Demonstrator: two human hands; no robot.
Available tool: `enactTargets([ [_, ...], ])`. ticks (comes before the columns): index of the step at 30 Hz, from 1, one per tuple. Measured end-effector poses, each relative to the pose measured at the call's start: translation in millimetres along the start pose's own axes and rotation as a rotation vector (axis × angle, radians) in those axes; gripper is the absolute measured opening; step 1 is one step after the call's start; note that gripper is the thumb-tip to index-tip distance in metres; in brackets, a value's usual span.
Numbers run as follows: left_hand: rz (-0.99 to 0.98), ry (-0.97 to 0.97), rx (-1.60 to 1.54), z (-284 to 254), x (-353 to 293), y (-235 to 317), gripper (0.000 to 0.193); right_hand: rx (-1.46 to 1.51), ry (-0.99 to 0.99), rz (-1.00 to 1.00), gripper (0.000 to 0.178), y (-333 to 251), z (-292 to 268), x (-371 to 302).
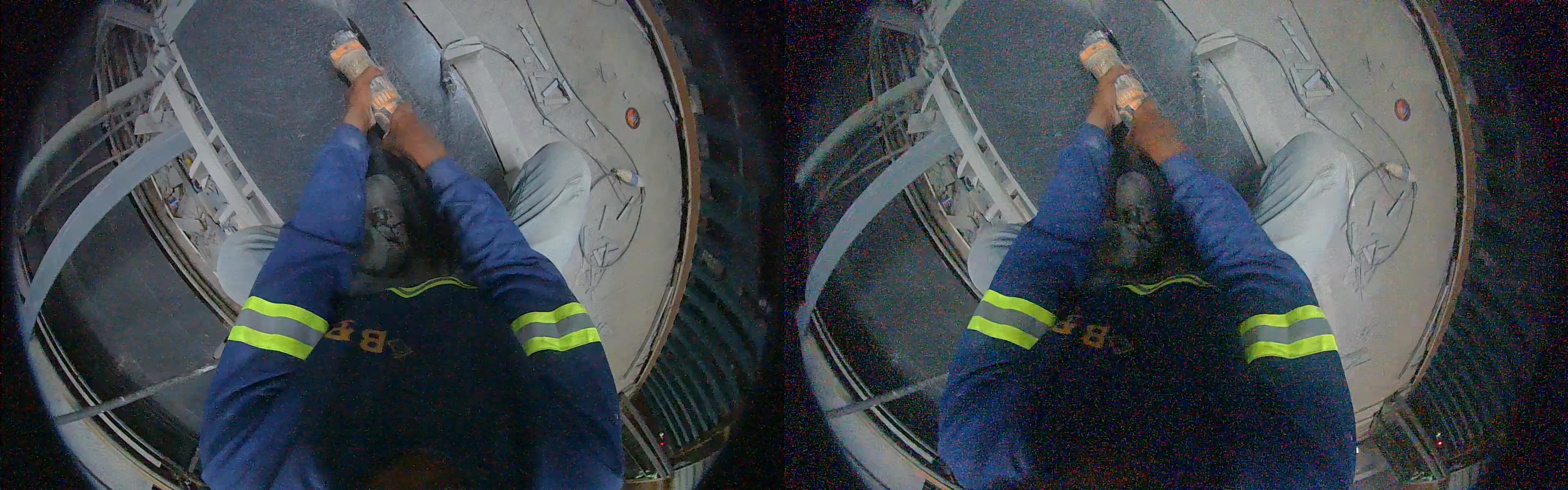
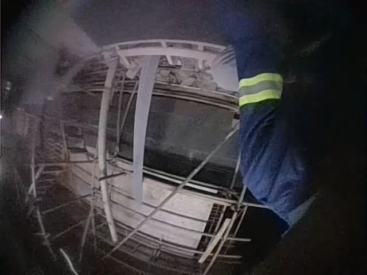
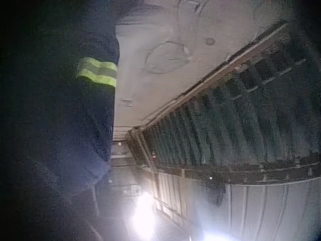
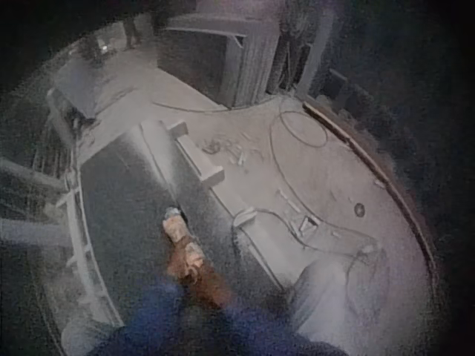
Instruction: The person kneels on a dark speckled floor and uses an orange power tool to grind or polish the surface. The tool is moved back and forth along a seam or edge, generating dust as the person works.
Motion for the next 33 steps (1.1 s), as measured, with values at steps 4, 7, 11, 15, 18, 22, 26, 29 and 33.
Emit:
enactTargets([
  [4,0.033,-0.041,-0.01,5.6,0.3,7.4,0.048,-0.047,0.082,-0.047,0.055,12.0,11.1,17.2],
  [7,0.052,0.004,0.026,3.2,5.6,12.4,0.043,-0.04,0.101,-0.13,0.048,7.9,10.8,16.6],
  [11,0.026,-0.007,0.06,11.7,-4.8,13.5,0.035,-0.075,0.102,-0.089,0.048,6.7,9.8,16.8],
  [15,0.03,0.058,0.058,-4.9,0.1,4.9,0.036,-0.011,0.006,0.01,0.059,-10.0,-0.6,1.3],
  [18,0.012,0.038,0.036,8.0,-8.4,-0.3,0.037,-0.026,0.03,-0.015,0.058,6.4,3.2,2.4],
  [22,0.033,0.009,0.071,6.8,-9.0,0.4,0.038,-0.05,0.048,-0.044,0.055,5.3,2.6,1.7],
  [26,0.04,0.0,0.057,5.9,1.2,5.7,0.039,-0.036,0.095,-0.1,0.051,10.9,10.9,15.8],
  [29,0.015,-0.026,0.051,0.3,10.3,13.6,0.04,-0.08,0.119,-0.129,0.05,10.3,15.2,23.3],
  [33,0.031,-0.015,0.084,20.8,-14.0,11.0,0.039,-0.052,0.195,0.024,0.045,15.2,19.8,22.4],
])
Point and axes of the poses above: each hand's wrist, its own x-axis towards the middle knuckle, its own z-axis out of the palm, y = z × x, the point moved 1 cm from there along x, towards the middle knuckle, and after that the axes turned 1 degree about -z, right-handed, at the moved point
